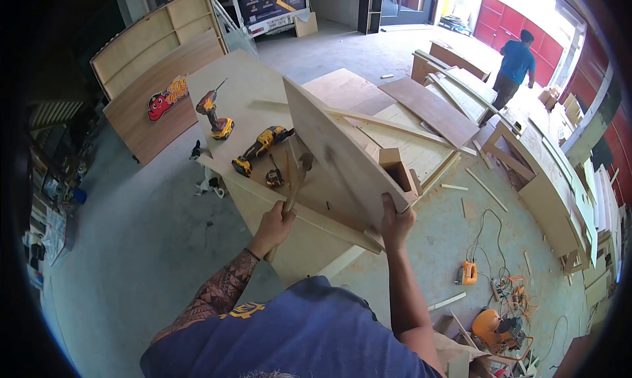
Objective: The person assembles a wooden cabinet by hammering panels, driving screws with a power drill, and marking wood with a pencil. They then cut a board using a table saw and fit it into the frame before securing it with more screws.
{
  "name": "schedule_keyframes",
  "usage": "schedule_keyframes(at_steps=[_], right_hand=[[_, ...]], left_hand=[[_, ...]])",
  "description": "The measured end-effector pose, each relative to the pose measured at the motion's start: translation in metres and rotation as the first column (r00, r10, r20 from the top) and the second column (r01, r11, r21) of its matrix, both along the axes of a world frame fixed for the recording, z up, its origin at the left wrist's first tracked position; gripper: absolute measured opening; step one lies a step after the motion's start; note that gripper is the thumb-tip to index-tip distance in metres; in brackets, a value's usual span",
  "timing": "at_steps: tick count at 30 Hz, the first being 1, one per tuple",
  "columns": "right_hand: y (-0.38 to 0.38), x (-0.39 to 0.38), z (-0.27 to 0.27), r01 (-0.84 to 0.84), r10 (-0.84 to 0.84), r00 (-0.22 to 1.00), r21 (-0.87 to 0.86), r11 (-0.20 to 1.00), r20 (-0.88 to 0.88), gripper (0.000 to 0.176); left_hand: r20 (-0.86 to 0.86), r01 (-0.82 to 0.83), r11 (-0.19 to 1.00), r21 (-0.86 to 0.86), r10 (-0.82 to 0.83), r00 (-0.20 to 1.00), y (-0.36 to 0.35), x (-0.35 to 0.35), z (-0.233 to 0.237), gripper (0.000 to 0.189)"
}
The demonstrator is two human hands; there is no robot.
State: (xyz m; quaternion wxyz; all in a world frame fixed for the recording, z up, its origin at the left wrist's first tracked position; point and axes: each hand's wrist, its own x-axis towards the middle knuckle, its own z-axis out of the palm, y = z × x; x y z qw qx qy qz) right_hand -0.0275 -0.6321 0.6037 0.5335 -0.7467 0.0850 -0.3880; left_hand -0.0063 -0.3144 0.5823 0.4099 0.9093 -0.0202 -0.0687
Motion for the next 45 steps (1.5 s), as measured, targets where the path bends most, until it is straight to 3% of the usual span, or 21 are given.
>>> schedule_keyframes(at_steps=[3,8,13,16,18,20,21,22,23,24,26,27,29,30,32,34,36,37,40,43,45], right_hand=[[-0.005,0.012,0.004,0.116,-0.114,0.985,-0.006,0.993,0.127,0.029],[-0.028,-0.02,0.044,0.163,-0.158,0.986,-0.097,0.982,0.061,0.032],[-0.097,-0.055,0.02,0.145,-0.208,0.912,0.197,0.97,0.354,0.041],[-0.061,-0.105,0.084,0.011,-0.255,0.929,0.67,0.743,0.268,0.059],[-0.081,-0.142,0.071,-0.01,-0.17,0.967,0.694,0.72,0.19,0.072],[-0.082,-0.175,0.057,-0.025,-0.11,0.983,0.708,0.706,0.145,0.074],[-0.081,-0.189,0.048,0.011,-0.134,0.985,0.727,0.686,0.111,0.076],[-0.08,-0.195,0.044,0.044,-0.156,0.984,0.745,0.665,0.082,0.077],[-0.074,-0.198,0.04,0.034,-0.131,0.989,0.74,0.672,0.074,0.077],[-0.059,-0.2,0.037,0.038,-0.108,0.993,0.783,0.621,0.038,0.077],[-0.025,-0.2,0.033,0.048,-0.055,0.998,0.875,0.482,-0.024,0.079],[-0.022,-0.196,0.025,0.042,-0.04,0.999,0.875,0.482,-0.026,0.079],[-0.018,-0.192,-0.013,-0.143,0.245,0.969,0.898,0.415,0.04,0.076],[-0.01,-0.185,-0.033,-0.132,0.278,0.961,0.879,0.458,0.0,0.074],[0.037,-0.167,-0.039,-0.145,0.372,0.927,0.865,0.479,-0.051,0.072],[0.1,-0.162,-0.036,-0.206,0.487,0.873,0.899,0.387,-0.01,0.069],[0.161,-0.164,-0.046,-0.293,0.558,0.821,0.926,0.237,0.117,0.062],[0.193,-0.171,-0.051,-0.334,0.58,0.794,0.927,0.169,0.18,0.057],[0.287,-0.199,-0.081,-0.179,0.68,0.733,0.971,0.159,0.024,0.047],[0.327,-0.223,-0.082,-0.048,0.881,0.462,0.989,0.14,-0.102,0.039],[0.342,-0.225,-0.152,0.037,0.908,0.415,0.999,0.04,-0.052,0.025]], left_hand=[[0.056,0.032,0.999,0.014,-0.032,0.998,0.007,0.003,-0.011,0.044],[0.072,0.107,0.992,0.073,-0.112,0.991,0.005,0.024,-0.032,0.043],[0.208,0.108,0.993,0.049,-0.116,0.971,-0.019,0.077,-0.069,0.048],[0.133,0.16,0.98,-0.117,-0.144,0.981,-0.032,0.101,-0.078,0.055],[0.041,0.178,0.973,-0.149,-0.174,0.984,-0.029,0.097,-0.058,0.056],[0.354,0.241,0.901,-0.361,-0.106,0.929,-0.021,0.087,-0.045,0.05],[0.34,0.214,0.903,-0.373,-0.082,0.937,-0.011,0.072,-0.033,0.05],[0.123,0.254,0.568,-0.783,-0.259,0.958,-0.002,0.053,-0.017,0.056],[0.028,0.09,0.102,-0.991,-0.495,0.868,0.005,0.035,-0.012,0.064],[0.025,0.082,0.099,-0.992,-0.474,0.88,0.011,0.017,-0.025,0.064],[0.182,0.127,-0.136,-0.982,-0.552,0.813,0.024,-0.024,-0.059,0.083],[0.18,0.127,-0.134,-0.983,-0.54,0.822,0.03,-0.049,-0.043,0.083],[-0.113,-0.132,-0.062,-0.989,-0.243,0.963,0.044,-0.099,0.015,0.078],[-0.113,-0.139,-0.079,-0.987,-0.262,0.958,0.061,-0.107,0.016,0.066],[-0.205,-0.192,0.363,-0.912,0.003,0.979,0.098,-0.12,0.002,0.055],[-0.227,-0.258,0.172,-0.951,0.183,0.957,0.143,-0.13,-0.013,0.038],[-0.234,-0.284,0.157,-0.946,0.278,0.932,0.204,-0.142,0.001,0.042],[-0.231,-0.307,0.193,-0.932,0.337,0.913,0.239,-0.152,0.007,0.045],[-0.251,-0.351,0.224,-0.909,0.377,0.891,0.328,-0.179,0.041,0.052],[-0.277,-0.402,0.378,-0.834,0.343,0.897,0.38,-0.192,0.052,0.052],[-0.343,-0.472,0.399,-0.786,0.353,0.87,0.404,-0.184,0.018,0.05]])
